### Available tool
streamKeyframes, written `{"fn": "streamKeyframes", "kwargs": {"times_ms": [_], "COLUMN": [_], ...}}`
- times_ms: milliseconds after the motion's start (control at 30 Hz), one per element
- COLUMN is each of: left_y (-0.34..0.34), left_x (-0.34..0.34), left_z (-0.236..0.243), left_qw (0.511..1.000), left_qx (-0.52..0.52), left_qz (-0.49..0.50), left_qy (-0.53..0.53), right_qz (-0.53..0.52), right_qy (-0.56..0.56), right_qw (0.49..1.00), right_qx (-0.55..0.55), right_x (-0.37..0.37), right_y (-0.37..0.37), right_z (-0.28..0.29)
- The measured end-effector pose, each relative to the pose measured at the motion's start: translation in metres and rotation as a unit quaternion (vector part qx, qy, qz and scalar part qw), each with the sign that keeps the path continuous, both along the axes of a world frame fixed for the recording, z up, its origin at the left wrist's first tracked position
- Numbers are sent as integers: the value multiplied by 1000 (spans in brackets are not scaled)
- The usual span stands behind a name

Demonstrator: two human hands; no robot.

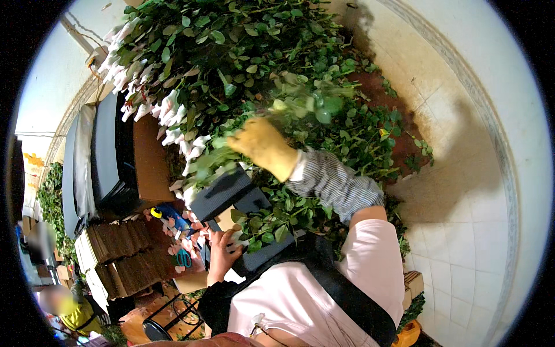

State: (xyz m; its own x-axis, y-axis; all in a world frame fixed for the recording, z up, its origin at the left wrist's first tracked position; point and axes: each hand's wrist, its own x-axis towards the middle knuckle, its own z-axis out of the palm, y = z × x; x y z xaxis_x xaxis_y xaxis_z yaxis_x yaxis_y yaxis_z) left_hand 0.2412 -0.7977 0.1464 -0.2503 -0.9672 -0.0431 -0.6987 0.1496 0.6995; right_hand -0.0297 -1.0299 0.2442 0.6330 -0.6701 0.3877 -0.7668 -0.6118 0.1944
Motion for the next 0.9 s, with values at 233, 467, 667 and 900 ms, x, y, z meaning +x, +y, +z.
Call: {"fn": "streamKeyframes", "kwargs": {"times_ms": [233, 467, 667, 900], "left_y": [-9, -3, 1, -5], "left_x": [1, 2, 6, 0], "left_z": [-4, -20, -27, -25], "left_qw": [999, 999, 1000, 999], "left_qx": [-33, -41, -26, -2], "left_qz": [-13, 7, 14, 24], "left_qy": [-9, 26, 7, 22], "right_qz": [-175, -78, -200, -186], "right_qy": [56, -201, 88, 162], "right_qw": [963, 975, 974, 965], "right_qx": [195, 61, 60, 92], "right_x": [-89, -45, -23, -36], "right_y": [-15, -123, -135, -143], "right_z": [-100, -72, -123, -77]}}
